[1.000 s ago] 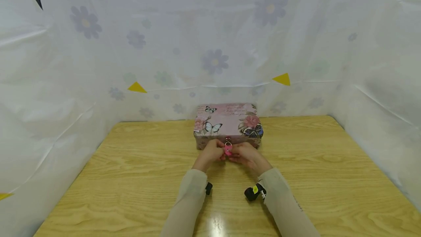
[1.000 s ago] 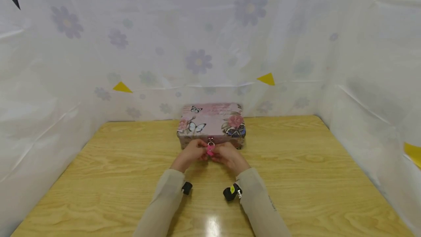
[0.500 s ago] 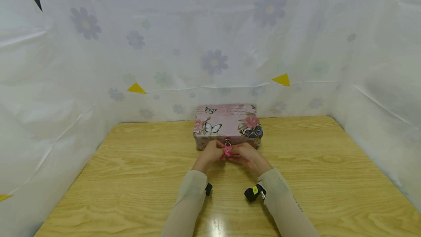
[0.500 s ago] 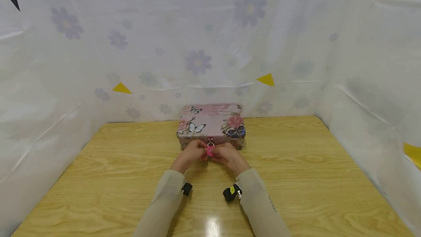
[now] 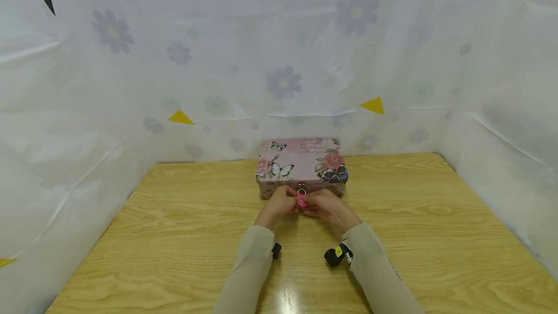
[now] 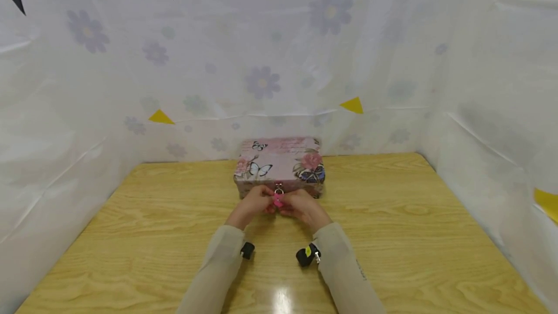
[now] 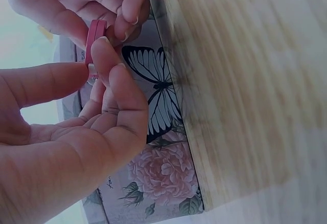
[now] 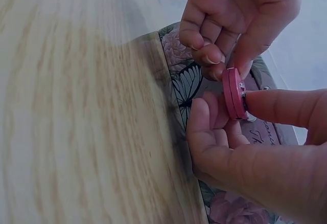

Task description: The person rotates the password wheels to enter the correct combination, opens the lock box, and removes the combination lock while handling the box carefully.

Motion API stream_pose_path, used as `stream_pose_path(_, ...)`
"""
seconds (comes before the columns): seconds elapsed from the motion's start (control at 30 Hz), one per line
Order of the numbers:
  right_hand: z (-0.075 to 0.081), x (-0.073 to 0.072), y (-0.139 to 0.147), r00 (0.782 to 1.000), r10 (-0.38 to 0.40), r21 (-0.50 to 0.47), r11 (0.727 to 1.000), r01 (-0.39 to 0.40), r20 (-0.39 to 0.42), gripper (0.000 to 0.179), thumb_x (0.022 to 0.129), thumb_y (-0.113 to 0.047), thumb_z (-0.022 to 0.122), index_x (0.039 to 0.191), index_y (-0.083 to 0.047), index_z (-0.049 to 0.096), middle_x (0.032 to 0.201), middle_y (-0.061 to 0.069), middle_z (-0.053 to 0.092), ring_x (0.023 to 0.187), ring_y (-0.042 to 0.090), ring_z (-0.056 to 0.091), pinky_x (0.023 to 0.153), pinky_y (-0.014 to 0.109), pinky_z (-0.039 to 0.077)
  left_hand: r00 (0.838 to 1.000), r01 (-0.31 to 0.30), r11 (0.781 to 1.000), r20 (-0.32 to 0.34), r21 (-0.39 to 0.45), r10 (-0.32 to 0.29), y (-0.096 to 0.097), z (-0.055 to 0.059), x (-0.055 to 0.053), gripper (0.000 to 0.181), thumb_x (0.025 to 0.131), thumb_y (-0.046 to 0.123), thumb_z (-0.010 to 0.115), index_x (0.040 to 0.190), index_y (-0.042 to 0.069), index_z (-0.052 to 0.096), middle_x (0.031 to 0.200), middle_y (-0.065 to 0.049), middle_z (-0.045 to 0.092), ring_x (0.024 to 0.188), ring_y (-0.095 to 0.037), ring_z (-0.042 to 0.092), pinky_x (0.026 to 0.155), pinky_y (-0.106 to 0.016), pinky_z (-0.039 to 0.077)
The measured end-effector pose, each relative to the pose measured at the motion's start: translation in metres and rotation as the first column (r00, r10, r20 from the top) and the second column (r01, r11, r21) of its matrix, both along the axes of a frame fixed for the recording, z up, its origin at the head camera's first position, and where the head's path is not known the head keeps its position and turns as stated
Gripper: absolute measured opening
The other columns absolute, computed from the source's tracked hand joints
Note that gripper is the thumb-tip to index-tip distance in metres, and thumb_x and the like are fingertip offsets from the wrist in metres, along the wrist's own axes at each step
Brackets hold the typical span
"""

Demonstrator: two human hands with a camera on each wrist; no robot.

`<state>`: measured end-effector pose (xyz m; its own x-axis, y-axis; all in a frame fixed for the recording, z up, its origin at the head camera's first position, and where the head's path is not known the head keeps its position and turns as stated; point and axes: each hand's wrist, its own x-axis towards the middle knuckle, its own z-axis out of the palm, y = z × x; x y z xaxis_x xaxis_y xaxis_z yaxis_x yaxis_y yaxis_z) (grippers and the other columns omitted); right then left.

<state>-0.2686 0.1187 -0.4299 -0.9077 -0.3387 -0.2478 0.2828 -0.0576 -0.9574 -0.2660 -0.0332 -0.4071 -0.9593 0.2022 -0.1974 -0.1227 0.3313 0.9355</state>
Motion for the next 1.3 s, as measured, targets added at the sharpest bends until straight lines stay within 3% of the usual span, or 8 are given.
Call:
stream_pose_path(0.73, 0.0011, -0.0022, 0.0003, 1.0, -0.015, -0.016, 1.0, 0.015, -0.015, 0.034, 0.095, 0.005, 0.044, 0.122, 0.024, 0.044, 0.089, 0.002, 0.061, 0.079, 0.01, 0.06, 0.077, 0.027, 0.051, 1.0, 0.016, 0.999, -0.022, -0.033, -0.017, 0.0, 0.0001, -0.0044, 0.007, 0.093, -0.003, 0.052, 0.099, -0.006, 0.053, 0.076, -0.009, 0.053, 0.063, -0.016, 0.055, 0.062, -0.03, 0.049)
stream_pose_path(1.3, -0.0018, -0.0007, 0.0004, 0.999, -0.027, -0.034, 0.999, 0.026, -0.022, 0.034, 0.093, 0.007, 0.046, 0.121, 0.026, 0.045, 0.088, 0.001, 0.063, 0.079, 0.01, 0.06, 0.078, 0.026, 0.052, 0.999, 0.011, 0.999, -0.03, -0.038, -0.012, -0.0006, -0.0006, -0.0011, 0.007, 0.091, -0.004, 0.053, 0.097, -0.007, 0.053, 0.077, -0.008, 0.053, 0.061, -0.017, 0.056, 0.063, -0.031, 0.051)
